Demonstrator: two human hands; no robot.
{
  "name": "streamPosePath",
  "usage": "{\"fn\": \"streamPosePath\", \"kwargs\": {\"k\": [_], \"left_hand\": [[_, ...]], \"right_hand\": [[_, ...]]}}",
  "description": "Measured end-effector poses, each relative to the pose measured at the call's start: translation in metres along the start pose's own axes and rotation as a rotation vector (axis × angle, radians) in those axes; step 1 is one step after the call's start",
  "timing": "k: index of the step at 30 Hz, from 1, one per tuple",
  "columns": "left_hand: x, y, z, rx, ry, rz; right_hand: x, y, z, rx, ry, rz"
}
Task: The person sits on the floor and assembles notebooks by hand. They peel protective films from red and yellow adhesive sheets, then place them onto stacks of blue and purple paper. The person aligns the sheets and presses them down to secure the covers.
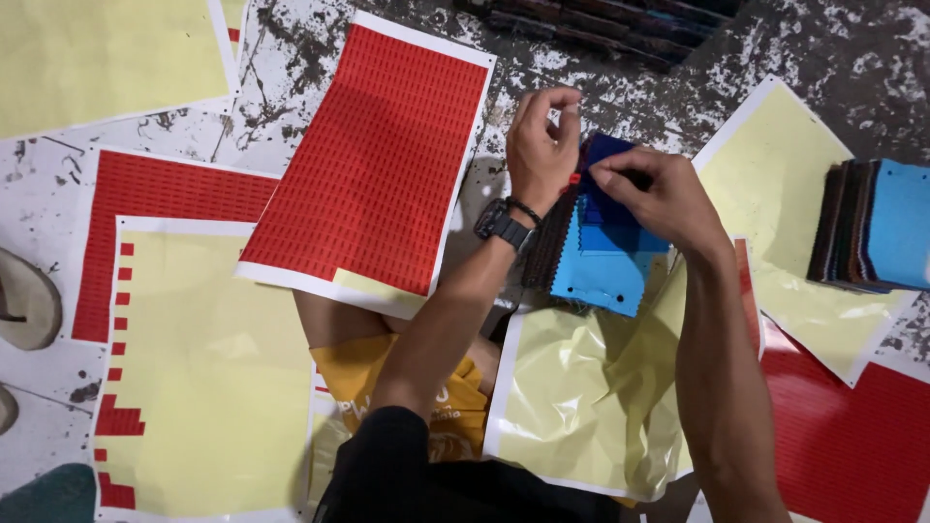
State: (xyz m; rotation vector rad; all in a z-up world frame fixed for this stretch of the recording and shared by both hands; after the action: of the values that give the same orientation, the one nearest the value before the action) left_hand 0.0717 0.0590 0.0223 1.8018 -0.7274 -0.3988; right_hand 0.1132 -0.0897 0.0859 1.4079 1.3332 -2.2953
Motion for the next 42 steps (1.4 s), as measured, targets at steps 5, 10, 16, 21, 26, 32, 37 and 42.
{"fn": "streamPosePath", "kwargs": {"k": [5, 10, 16, 21, 26, 32, 37, 42], "left_hand": [[0.012, 0.008, 0.001, -0.015, 0.039, 0.005], [0.010, 0.004, -0.002, 0.061, 0.089, -0.161], [0.008, -0.012, -0.001, 0.083, -0.117, -0.244], [0.020, 0.002, 0.025, 0.471, -0.198, -0.361], [0.026, 0.042, 0.037, 0.610, -0.264, -0.572], [0.025, 0.054, 0.034, 0.582, -0.346, -0.626], [0.024, 0.048, 0.032, 0.547, -0.360, -0.542], [0.001, 0.001, 0.012, 0.045, -0.223, -0.013]], "right_hand": [[0.003, 0.009, 0.002, 0.034, -0.047, -0.063], [0.005, 0.022, 0.001, 0.090, -0.055, -0.101], [-0.002, 0.056, -0.014, 0.076, 0.131, 0.092], [0.006, 0.068, -0.026, -0.052, 0.231, 0.355], [0.014, 0.061, -0.027, -0.020, 0.286, 0.481], [-0.011, 0.035, -0.010, -0.047, 0.375, 0.575], [-0.012, 0.047, -0.008, -0.023, 0.445, 0.742], [-0.011, 0.043, -0.002, -0.294, 0.694, 0.783]]}}
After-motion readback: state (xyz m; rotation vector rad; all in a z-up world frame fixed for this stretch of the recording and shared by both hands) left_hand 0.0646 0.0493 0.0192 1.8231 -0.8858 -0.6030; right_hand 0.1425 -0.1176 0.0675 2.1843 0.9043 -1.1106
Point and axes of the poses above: each hand's wrist, its own z-axis away from the middle knuckle, its own x-axis out of the palm, y = z × x, the point moved 9 cm from there along -z, towards the middle knuckle, and after that the axes turned 13 degrees about z, right-handed, at the moved point
